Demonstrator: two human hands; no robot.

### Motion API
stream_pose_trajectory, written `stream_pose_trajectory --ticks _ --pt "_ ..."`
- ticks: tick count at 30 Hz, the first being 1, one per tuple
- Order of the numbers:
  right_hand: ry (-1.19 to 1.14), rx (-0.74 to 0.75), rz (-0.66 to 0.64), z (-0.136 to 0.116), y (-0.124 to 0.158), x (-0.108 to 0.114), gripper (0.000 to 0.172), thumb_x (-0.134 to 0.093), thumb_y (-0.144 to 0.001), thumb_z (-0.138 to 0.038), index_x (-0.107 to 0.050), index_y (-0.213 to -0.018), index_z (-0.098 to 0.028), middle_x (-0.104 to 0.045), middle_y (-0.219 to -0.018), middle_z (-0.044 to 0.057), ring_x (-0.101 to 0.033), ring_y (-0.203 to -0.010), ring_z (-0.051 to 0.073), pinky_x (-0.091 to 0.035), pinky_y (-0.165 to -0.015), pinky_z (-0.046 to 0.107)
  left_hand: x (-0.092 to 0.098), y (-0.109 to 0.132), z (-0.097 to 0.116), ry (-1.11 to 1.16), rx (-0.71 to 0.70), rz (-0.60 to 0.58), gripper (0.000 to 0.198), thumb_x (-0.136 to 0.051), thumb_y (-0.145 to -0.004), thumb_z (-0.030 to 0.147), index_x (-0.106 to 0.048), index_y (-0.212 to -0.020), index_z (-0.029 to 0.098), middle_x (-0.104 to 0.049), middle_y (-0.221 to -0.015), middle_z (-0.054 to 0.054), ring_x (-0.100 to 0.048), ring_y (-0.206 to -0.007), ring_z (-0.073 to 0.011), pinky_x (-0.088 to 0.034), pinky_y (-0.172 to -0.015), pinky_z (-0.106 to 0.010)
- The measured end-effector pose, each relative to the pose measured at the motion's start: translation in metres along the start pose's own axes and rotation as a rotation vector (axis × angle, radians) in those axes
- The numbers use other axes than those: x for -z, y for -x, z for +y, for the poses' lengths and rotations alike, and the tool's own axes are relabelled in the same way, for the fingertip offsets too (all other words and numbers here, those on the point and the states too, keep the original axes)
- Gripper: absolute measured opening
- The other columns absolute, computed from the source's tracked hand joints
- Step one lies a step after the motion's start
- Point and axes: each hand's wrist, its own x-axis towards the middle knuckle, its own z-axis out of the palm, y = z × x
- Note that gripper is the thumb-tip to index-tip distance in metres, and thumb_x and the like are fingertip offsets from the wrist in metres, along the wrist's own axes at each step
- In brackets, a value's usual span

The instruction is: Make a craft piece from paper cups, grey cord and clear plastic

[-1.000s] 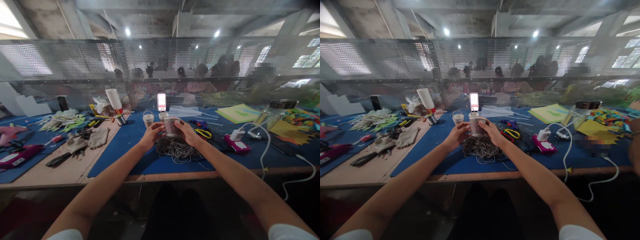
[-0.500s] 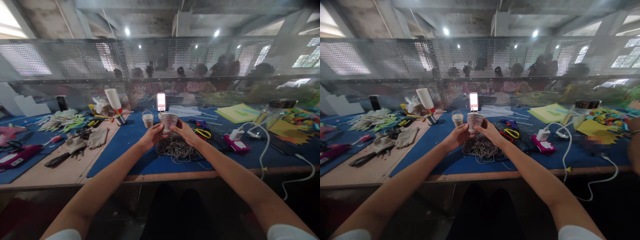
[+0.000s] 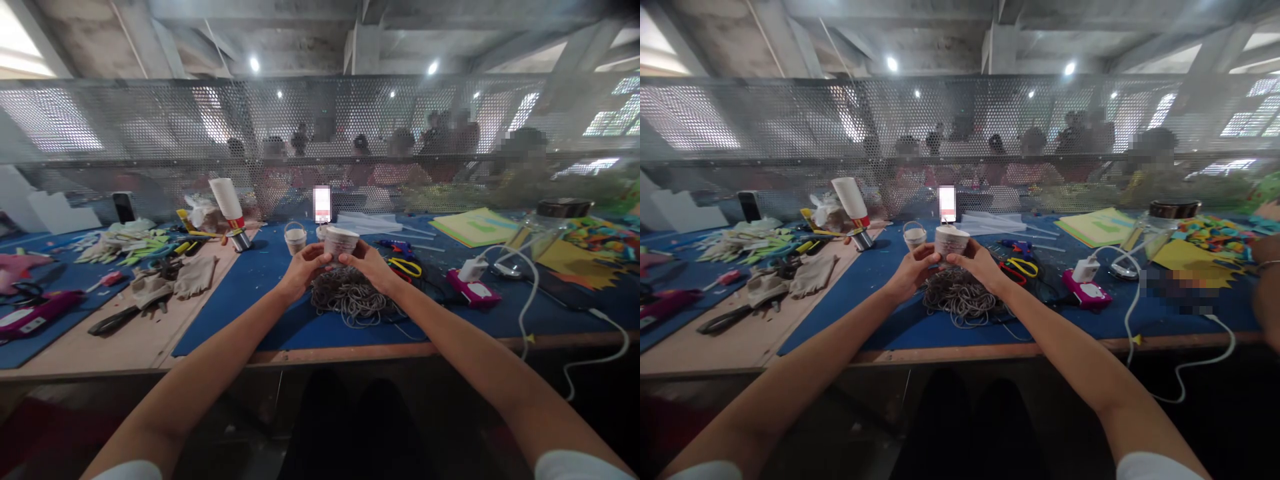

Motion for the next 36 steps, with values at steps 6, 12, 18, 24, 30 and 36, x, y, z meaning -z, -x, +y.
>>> stream_pose_trajectory --ticks 6,12,18,24,30,36 --pt "-0.105 0.003 -0.040 -0.004 0.002 0.003 0.048 -0.084 -0.077 -0.048 -0.072 -0.118 -0.027 -0.072 -0.127 0.004 -0.062 -0.125 0.027 -0.044 -0.114 0.045 0.003 0.000 0.000 0.134 0.110 -0.088 0.032 -0.087 -0.076 0.029 -0.071 -0.101 0.017 -0.074 -0.107 -0.007 -0.071 -0.095 -0.0198 -0.057 -0.095 -0.040" --pt "-0.094 -0.005 -0.038 -0.003 0.000 0.004 0.052 -0.086 -0.075 -0.044 -0.071 -0.122 -0.028 -0.072 -0.128 0.004 -0.062 -0.124 0.027 -0.042 -0.116 0.047 0.005 -0.001 0.000 0.149 0.139 -0.092 0.030 -0.085 -0.077 0.029 -0.073 -0.101 0.017 -0.075 -0.106 -0.007 -0.072 -0.092 -0.0189 -0.057 -0.097 -0.040" --pt "-0.026 0.036 0.067 -0.006 0.000 0.001 0.061 -0.088 -0.071 -0.044 -0.069 -0.127 -0.027 -0.071 -0.129 0.005 -0.061 -0.125 0.029 -0.043 -0.115 0.049 0.002 0.000 -0.001 0.016 0.018 -0.016 0.032 -0.087 -0.072 0.022 -0.075 -0.102 0.017 -0.074 -0.107 -0.007 -0.070 -0.096 -0.0188 -0.055 -0.090 -0.032" --pt "-0.037 0.057 0.024 -0.013 0.001 0.000 0.069 -0.086 -0.072 -0.048 -0.065 -0.134 -0.029 -0.068 -0.135 0.005 -0.058 -0.130 0.029 -0.042 -0.116 0.049 0.001 0.000 -0.002 0.056 0.099 -0.071 0.037 -0.087 -0.073 0.029 -0.072 -0.104 0.015 -0.073 -0.103 -0.008 -0.069 -0.089 -0.0185 -0.057 -0.095 -0.042" --pt "-0.012 0.046 0.070 -0.010 0.001 0.002 0.066 -0.086 -0.073 -0.047 -0.066 -0.133 -0.027 -0.069 -0.134 0.005 -0.059 -0.128 0.028 -0.043 -0.114 0.046 -0.002 0.002 0.000 -0.012 0.026 -0.020 0.042 -0.091 -0.068 0.028 -0.071 -0.103 0.016 -0.072 -0.106 -0.006 -0.068 -0.097 -0.0190 -0.056 -0.092 -0.037" --pt "0.005 0.023 0.064 -0.014 0.003 0.002 0.069 -0.084 -0.074 -0.049 -0.063 -0.136 -0.028 -0.066 -0.137 0.005 -0.057 -0.130 0.029 -0.045 -0.111 0.043 -0.004 0.002 -0.001 -0.191 -0.137 0.021 0.048 -0.092 -0.064 0.028 -0.070 -0.105 0.017 -0.072 -0.101 -0.006 -0.067 -0.095 -0.0200 -0.052 -0.090 -0.034"
